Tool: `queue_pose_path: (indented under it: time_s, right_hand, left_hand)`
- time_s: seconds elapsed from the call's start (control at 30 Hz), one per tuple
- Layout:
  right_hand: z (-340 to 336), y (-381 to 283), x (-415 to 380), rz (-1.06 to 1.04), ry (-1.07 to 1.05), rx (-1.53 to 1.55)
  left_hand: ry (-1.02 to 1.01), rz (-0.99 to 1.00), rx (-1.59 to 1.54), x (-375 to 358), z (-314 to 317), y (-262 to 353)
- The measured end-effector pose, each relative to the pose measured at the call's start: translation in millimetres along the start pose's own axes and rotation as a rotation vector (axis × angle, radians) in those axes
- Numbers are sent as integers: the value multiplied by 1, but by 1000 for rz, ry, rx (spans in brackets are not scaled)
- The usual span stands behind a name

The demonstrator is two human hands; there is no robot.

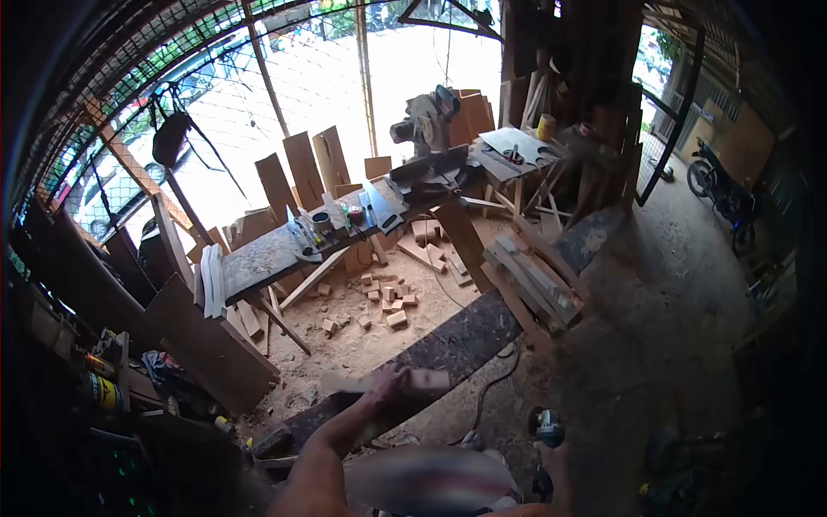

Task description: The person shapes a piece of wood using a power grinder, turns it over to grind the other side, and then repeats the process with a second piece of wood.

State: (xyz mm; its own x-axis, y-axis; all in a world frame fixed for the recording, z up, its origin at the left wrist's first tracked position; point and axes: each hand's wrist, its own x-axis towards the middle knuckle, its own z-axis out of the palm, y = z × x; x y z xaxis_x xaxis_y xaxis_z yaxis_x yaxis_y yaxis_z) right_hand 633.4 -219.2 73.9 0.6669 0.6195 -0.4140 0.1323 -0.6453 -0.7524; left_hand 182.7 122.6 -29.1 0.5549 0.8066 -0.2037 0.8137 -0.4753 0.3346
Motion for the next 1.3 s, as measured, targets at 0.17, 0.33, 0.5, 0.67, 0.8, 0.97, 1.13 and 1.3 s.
queue_pose_path:
  time_s: [0.17, 0.33, 0.5, 0.67, 0.8, 0.97, 1.13, 1.3]
  right_hand:
    - [-9, -39, -40, 85, -1, 55]
    - [12, -6, -19, 36, -115, 121]
    - [22, 36, -16, 286, -324, 5]
    - [64, 54, -4, 404, -531, 132]
    - [106, 75, 2, 557, -653, 291]
    - [141, 83, 8, 631, -816, 365]
    - [173, 77, 24, 600, -900, 264]
    - [183, 56, 26, 587, -984, 211]
  left_hand:
    - [44, 495, 280, 24, 20, 0]
    - [375, 752, 809, 48, 116, -44]
    - [244, 312, -35, 15, 18, 5]
    - [545, -271, -324, 52, 28, 50]
    - [633, -353, -132, 63, 84, 45]
    - [735, -329, -154, 40, 108, 58]
    - [703, -647, -162, 43, 98, 73]
    - [675, -632, -278, 44, 93, 72]
